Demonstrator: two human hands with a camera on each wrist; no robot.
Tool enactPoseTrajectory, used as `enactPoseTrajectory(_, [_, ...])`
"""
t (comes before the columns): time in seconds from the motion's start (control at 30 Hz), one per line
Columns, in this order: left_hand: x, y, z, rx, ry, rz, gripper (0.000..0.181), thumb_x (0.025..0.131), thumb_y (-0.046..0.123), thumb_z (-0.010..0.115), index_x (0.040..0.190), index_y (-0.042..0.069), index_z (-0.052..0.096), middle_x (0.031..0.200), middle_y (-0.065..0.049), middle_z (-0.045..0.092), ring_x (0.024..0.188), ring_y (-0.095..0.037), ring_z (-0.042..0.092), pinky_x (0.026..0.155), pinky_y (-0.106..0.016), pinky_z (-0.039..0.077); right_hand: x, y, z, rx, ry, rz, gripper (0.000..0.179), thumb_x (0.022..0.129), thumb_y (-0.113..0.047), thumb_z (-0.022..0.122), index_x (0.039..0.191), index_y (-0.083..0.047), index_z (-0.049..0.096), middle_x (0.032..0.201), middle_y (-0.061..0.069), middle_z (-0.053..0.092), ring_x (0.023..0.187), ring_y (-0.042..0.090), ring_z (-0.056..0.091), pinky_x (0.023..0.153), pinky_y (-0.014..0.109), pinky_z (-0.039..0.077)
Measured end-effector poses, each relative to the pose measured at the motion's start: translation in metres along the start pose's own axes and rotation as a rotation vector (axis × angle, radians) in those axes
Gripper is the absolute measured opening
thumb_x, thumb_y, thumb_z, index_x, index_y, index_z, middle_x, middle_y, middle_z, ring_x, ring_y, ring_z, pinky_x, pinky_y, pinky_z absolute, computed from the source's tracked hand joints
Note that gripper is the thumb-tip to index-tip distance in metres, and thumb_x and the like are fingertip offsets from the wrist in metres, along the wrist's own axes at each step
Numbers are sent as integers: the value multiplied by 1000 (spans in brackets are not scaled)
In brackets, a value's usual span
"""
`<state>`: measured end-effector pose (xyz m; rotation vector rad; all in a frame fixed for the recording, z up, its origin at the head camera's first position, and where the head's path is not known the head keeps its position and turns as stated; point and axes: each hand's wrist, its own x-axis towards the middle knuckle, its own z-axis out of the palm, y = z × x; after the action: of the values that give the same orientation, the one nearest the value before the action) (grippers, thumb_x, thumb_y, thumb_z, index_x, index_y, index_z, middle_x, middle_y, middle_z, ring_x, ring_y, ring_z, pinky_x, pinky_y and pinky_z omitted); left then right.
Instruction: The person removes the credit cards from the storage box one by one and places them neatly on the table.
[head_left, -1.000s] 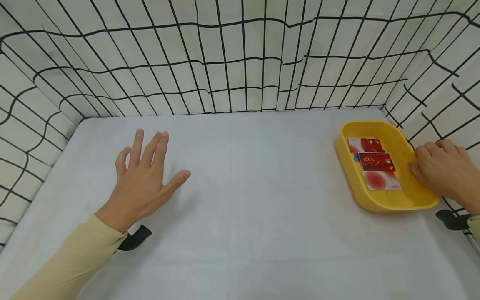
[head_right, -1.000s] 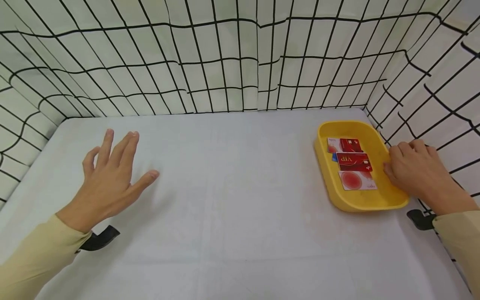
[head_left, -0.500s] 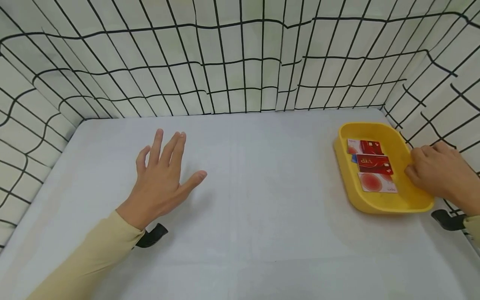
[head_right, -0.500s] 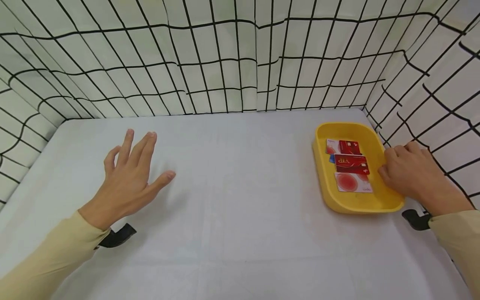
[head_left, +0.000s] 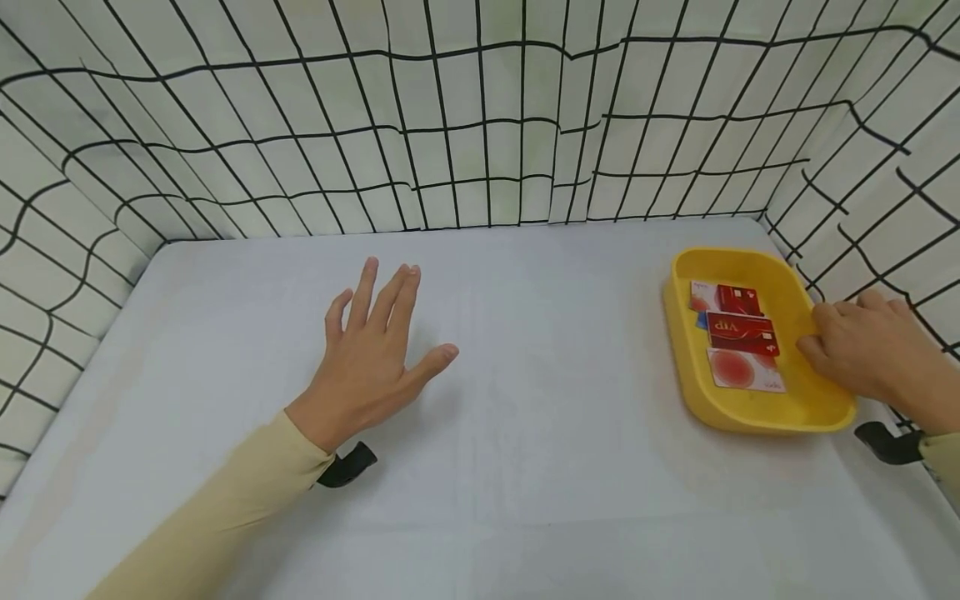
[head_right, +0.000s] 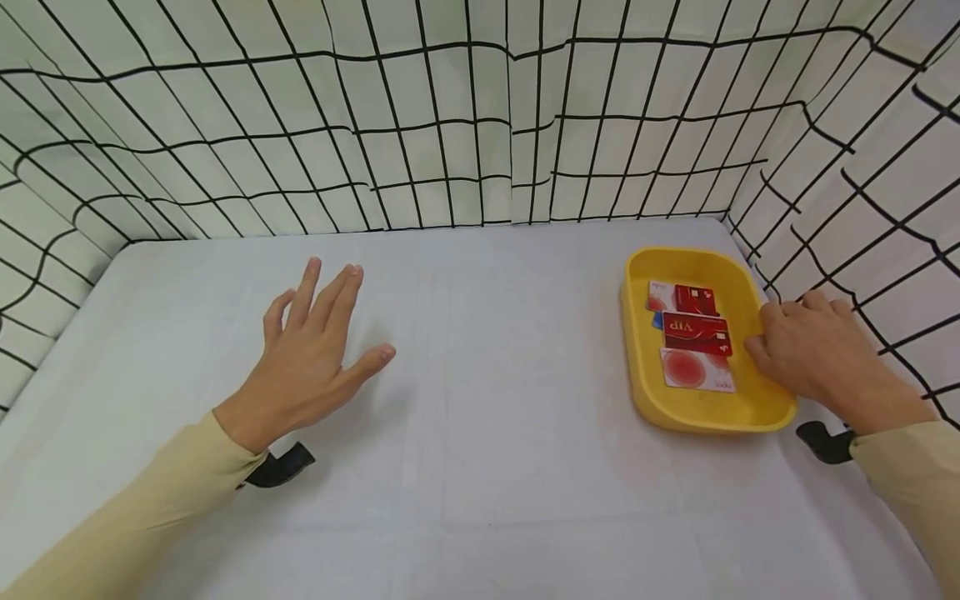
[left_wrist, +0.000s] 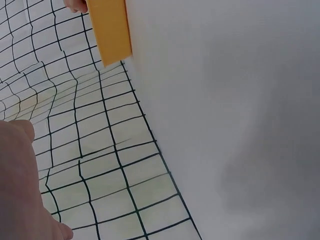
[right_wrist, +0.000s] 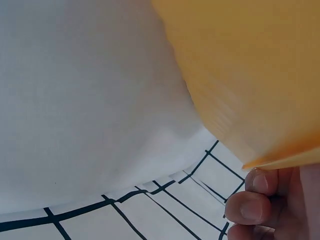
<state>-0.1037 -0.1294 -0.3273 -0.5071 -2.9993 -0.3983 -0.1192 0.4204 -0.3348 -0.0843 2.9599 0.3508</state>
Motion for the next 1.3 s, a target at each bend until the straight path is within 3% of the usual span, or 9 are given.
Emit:
enactPoseTrajectory(0.27, [12,21,10,-13,-19,21,95,98,76,39,168,21,4,176,-5,16,165,-28,-12,128,-59,4,-2,-3,2,54,2,-6,33,97,-22,56,97,11,55,71,12,53,79,36,46,77,50,37])
enactPoseTrajectory(0.73, [36,65,28,-68,-39,84,95,98,78,33,168,22,2,176,-1,13,164,-23,-17,130,-56,3,-6,-13,4,81,37,-2,34,98,-22,53,99,13,54,70,12,52,77,35,45,76,48,37])
enactPoseTrajectory(1.03, [51,106,41,-112,-69,135,97,97,79,34,168,20,5,176,-3,16,165,-24,-14,130,-56,5,-5,-19,3,112,62,-13,31,98,-23,51,91,7,55,67,9,50,73,32,45,73,45,34])
enactPoseTrajectory(1.3, [65,143,65,-138,-148,175,94,99,77,32,168,17,9,175,-4,18,166,-26,-8,131,-55,7,-8,-25,1,134,52,-23,30,100,-23,51,93,6,55,68,8,50,74,30,44,72,44,34])
